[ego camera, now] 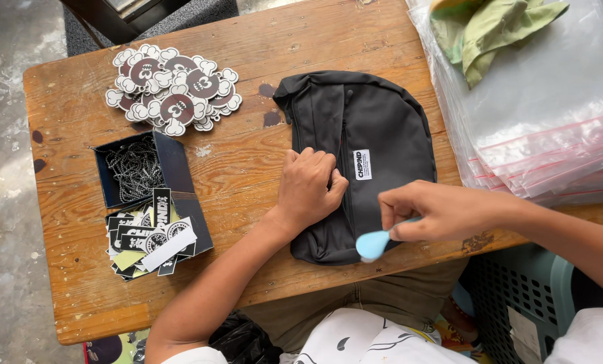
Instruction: The person cleans a black bag with a small blue brush, then picks up a sticker and attaches it to the bag's surface. The person handles the bag and sticker by hand while working at a wooden table.
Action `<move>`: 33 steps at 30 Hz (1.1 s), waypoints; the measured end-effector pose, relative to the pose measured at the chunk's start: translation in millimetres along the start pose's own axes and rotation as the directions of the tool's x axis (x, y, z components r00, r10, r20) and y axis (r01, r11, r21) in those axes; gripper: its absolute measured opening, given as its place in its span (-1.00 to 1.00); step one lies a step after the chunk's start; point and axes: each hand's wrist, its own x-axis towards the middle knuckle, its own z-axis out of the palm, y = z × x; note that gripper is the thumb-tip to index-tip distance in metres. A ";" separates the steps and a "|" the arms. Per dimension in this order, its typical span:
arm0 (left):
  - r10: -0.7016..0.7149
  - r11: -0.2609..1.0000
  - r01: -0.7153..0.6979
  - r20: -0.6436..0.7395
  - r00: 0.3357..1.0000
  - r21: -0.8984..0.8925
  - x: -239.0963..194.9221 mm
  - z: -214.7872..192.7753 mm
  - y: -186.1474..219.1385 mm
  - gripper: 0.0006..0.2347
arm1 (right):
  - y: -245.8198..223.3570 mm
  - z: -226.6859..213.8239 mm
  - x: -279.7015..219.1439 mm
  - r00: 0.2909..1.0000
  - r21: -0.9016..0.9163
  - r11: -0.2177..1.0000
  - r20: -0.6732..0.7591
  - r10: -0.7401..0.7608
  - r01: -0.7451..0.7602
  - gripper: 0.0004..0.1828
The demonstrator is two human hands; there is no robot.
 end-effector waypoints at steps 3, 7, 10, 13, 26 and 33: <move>-0.032 0.999 0.032 0.007 0.999 -0.017 1.1 -1.2 0.9 -0.90 | 7.5 -3.5 -0.3 0.980 -0.008 0.999 -0.193 -0.042 0.041 -0.85; -0.048 0.999 0.048 0.029 0.998 -0.018 0.3 -2.4 2.6 -0.91 | 22.8 15.4 7.4 0.918 -0.257 0.965 -0.366 -0.153 0.058 -0.80; -0.046 0.999 0.046 0.002 0.999 0.016 -1.1 -2.2 3.8 -0.90 | 12.5 17.8 -1.6 0.983 -0.109 0.991 -0.163 -0.089 0.071 -0.84; -0.060 0.997 0.060 -0.002 0.998 0.041 -0.9 -2.0 5.3 -0.90 | 4.7 0.9 -10.4 0.999 -0.087 0.996 -0.028 -0.030 0.027 -0.89; -0.052 0.996 0.050 0.023 0.998 0.073 1.3 -6.7 6.5 -0.83 | 39.3 -68.9 53.2 0.701 -0.704 0.709 -0.524 -0.485 -0.035 -0.87; -0.048 0.998 0.047 0.012 0.999 0.049 1.8 -7.9 7.2 -0.82 | 38.1 -91.3 117.2 0.753 -0.703 0.710 -0.448 -0.482 0.035 -0.85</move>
